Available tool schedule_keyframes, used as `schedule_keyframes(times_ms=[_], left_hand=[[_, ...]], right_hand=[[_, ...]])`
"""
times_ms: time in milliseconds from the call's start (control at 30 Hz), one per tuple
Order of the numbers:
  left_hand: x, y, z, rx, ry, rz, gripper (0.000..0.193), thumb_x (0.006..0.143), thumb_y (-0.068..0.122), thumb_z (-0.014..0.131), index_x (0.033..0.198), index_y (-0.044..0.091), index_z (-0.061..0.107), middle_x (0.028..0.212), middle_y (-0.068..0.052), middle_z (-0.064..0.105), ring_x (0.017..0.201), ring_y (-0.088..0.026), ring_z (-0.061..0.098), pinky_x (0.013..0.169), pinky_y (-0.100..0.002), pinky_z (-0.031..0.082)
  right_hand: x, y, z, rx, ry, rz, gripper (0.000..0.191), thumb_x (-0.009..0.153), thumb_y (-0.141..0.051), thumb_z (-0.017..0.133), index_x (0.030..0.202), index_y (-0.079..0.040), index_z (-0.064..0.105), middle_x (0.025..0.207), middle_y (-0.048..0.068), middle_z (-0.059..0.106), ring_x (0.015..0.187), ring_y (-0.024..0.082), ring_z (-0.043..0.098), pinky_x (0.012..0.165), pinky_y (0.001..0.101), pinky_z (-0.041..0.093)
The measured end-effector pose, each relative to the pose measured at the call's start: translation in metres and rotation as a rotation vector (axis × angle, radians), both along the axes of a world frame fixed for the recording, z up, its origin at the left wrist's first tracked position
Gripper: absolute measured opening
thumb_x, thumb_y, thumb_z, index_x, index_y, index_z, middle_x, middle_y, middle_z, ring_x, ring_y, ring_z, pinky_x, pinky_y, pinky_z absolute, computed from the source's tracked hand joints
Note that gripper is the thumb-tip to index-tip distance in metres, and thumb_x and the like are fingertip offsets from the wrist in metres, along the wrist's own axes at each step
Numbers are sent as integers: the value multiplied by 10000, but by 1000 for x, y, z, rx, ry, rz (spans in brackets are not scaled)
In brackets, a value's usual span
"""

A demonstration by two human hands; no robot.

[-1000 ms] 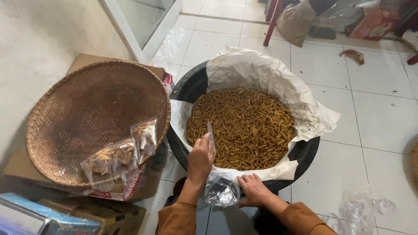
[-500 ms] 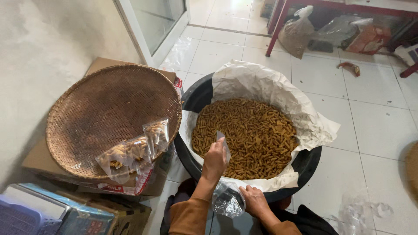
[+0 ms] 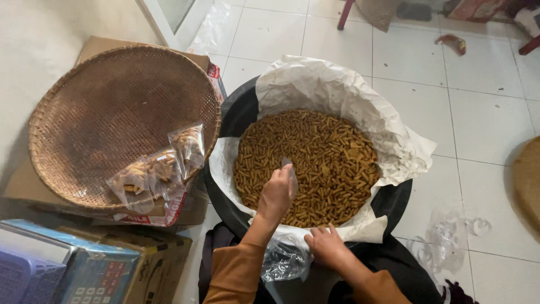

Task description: The person sits on the floor beside a large tub lined with paper and filled with fried snack sticks. They open small clear plastic bags, place snack pieces into each bag one at a time, seal the filled bags, and set the finished bags on a woven tray next to a weighing scale.

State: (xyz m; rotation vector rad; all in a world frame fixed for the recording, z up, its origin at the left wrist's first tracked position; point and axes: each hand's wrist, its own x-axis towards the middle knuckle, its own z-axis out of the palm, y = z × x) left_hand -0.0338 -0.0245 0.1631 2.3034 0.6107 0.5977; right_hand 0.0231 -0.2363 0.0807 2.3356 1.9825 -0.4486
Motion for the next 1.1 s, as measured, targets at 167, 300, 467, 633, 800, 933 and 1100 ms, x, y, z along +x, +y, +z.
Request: schedule_keyframes(times_ms=[167, 300, 467, 633, 800, 933, 1100], left_hand=[[6, -22, -2, -14, -5, -24, 402, 979, 124, 619, 1368, 62, 540, 1097, -236, 634, 914, -466, 680, 756, -503, 580], [12, -37, -1, -31, -59, -93, 409, 959, 111, 628, 1359, 83, 546, 1074, -218, 641, 884, -454, 687, 710, -497, 584], [20, -44, 0, 1, -123, -143, 339, 963, 113, 648, 1295, 87, 586, 1051, -198, 648, 874, -438, 689, 704, -477, 589], [21, -37, -6, 77, -169, -111, 307, 947, 54, 626, 1254, 55, 621, 1035, -197, 643, 873, -427, 687, 725, -459, 589], [23, -45, -10, 179, -91, -189, 242, 928, 46, 642, 1169, 51, 622, 1048, -170, 644, 902, -352, 717, 740, -412, 604], [25, -56, -5, 313, -134, -242, 298, 928, 53, 654, 1218, -2, 606, 1034, -162, 626, 888, -322, 723, 722, -391, 605], [20, -60, -2, 200, -96, -287, 367, 869, 19, 635, 1233, -20, 624, 1043, -168, 635, 871, -345, 718, 685, -406, 592]], right_hand=[[34, 23, 96, 533, 439, -398, 149, 954, -99, 665, 1097, -65, 635, 1029, 135, 671, 945, 353, 697, 787, 423, 570], [25, 42, 139, 731, 661, -626, 296, 865, -64, 718, 1120, -31, 572, 999, 152, 599, 822, 329, 695, 702, 396, 584], [46, 49, 145, 798, 385, -542, 297, 848, 17, 697, 1118, -5, 576, 1010, 165, 570, 898, 375, 626, 785, 439, 530], [43, 34, 122, 823, 11, -323, 219, 836, 17, 668, 1045, -35, 629, 1011, 164, 579, 918, 382, 629, 796, 461, 532], [43, 36, 72, 591, 92, -503, 184, 962, -108, 635, 1134, -57, 676, 886, 120, 649, 821, 288, 685, 734, 429, 542], [74, 16, 48, 568, 1118, -924, 390, 1096, -107, 568, 1470, -65, 668, 942, 171, 631, 804, 260, 570, 681, 421, 464], [60, 17, 39, 831, 1820, -977, 427, 1010, -47, 506, 1427, -39, 595, 1340, 111, 646, 1153, 186, 641, 979, 321, 526]])
